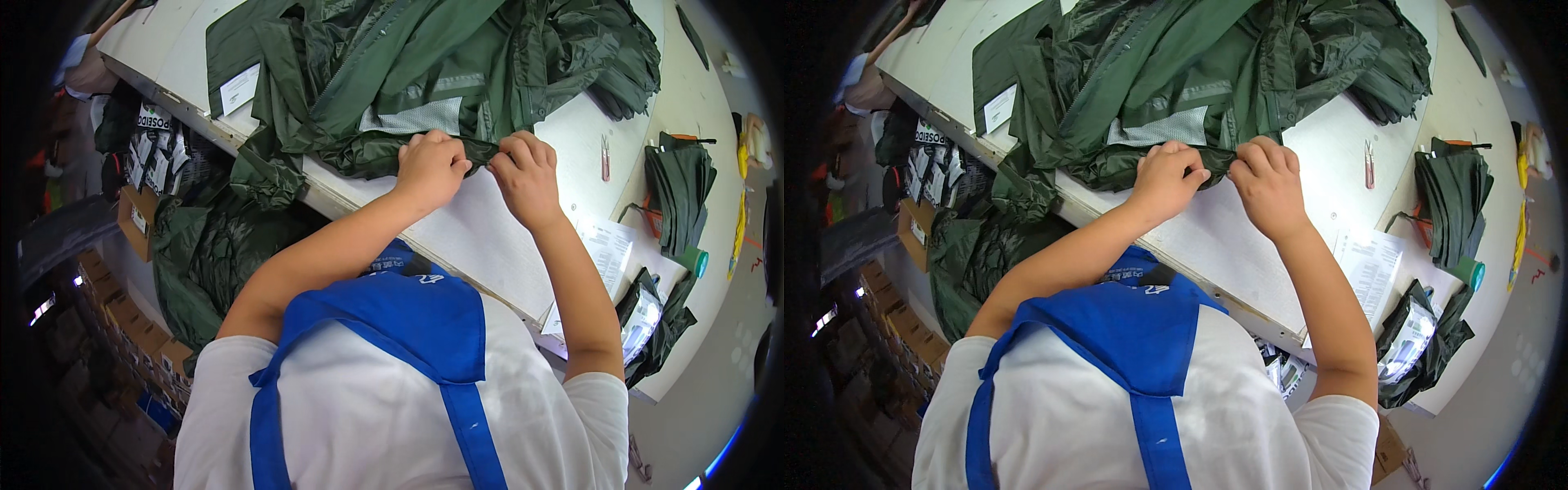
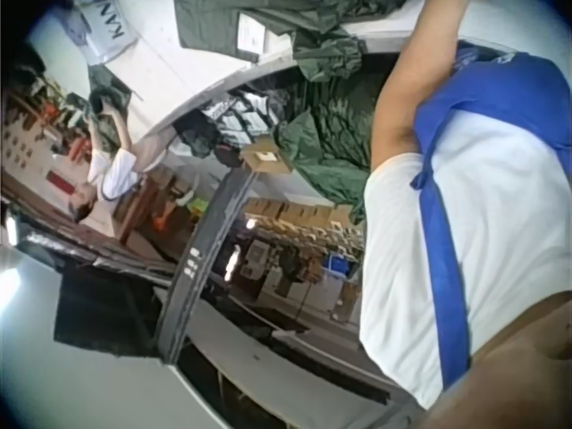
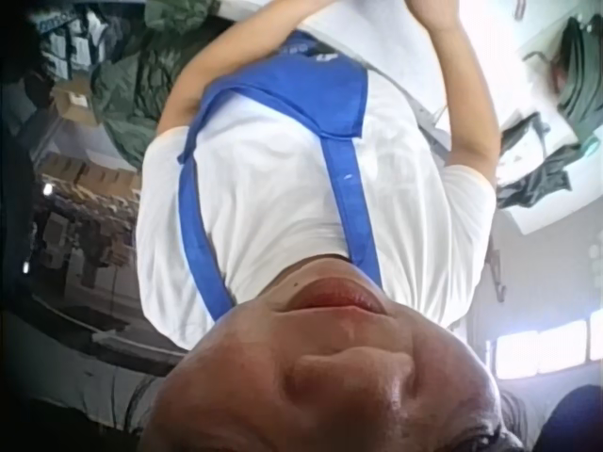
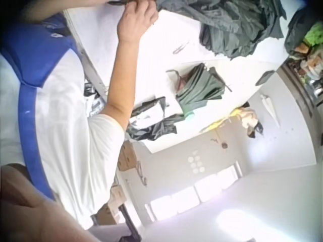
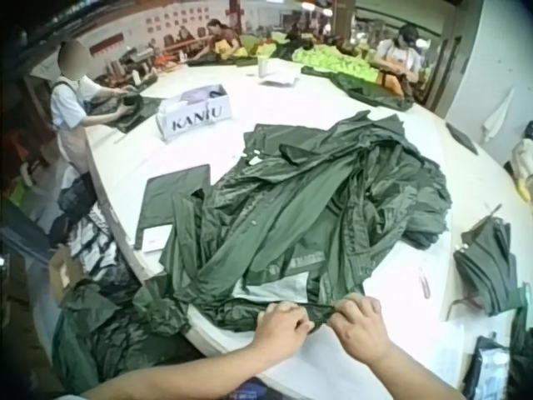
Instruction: The person folds a green jacket on a table, aligning the sleeves and body, then places it into a matching green pouch. The person repeats the process with another jacket, folding and inserting it into a pouch. The workspace contains stacked boxes and other folded jackets.
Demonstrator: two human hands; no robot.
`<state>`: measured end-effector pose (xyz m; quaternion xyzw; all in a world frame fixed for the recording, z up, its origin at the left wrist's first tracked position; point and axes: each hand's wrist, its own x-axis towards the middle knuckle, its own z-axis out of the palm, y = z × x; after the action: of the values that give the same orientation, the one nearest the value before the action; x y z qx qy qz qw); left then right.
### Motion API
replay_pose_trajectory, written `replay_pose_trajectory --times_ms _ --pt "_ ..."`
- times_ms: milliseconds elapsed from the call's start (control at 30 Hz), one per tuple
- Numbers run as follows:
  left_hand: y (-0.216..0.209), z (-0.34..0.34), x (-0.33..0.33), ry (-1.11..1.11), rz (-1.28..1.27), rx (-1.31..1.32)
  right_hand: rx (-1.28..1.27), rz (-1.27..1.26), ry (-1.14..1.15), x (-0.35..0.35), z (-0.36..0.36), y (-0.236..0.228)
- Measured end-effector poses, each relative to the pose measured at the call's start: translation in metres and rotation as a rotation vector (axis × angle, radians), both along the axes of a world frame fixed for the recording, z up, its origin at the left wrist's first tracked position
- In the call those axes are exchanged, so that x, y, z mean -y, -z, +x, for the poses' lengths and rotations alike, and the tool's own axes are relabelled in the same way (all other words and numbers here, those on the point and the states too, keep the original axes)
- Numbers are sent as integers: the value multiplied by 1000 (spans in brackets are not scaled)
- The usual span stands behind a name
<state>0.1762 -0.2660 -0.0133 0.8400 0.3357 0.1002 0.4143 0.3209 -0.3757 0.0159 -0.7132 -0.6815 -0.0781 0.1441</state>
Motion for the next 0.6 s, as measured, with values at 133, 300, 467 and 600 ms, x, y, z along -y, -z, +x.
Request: replay_pose_trajectory --times_ms 133,300,467,600 --pt "-6 -28 -19 -13 181 5 29 -14 64 10 13 -1" --pt "-23 -69 -34 -63 261 11 32 -8 118 19 13 -3" --pt "-38 -89 -27 -30 411 -95 -18 -99 105 14 -2 -7" --pt "-32 -94 -25 -56 553 47 -219 31 -75 -15 -45 -39"
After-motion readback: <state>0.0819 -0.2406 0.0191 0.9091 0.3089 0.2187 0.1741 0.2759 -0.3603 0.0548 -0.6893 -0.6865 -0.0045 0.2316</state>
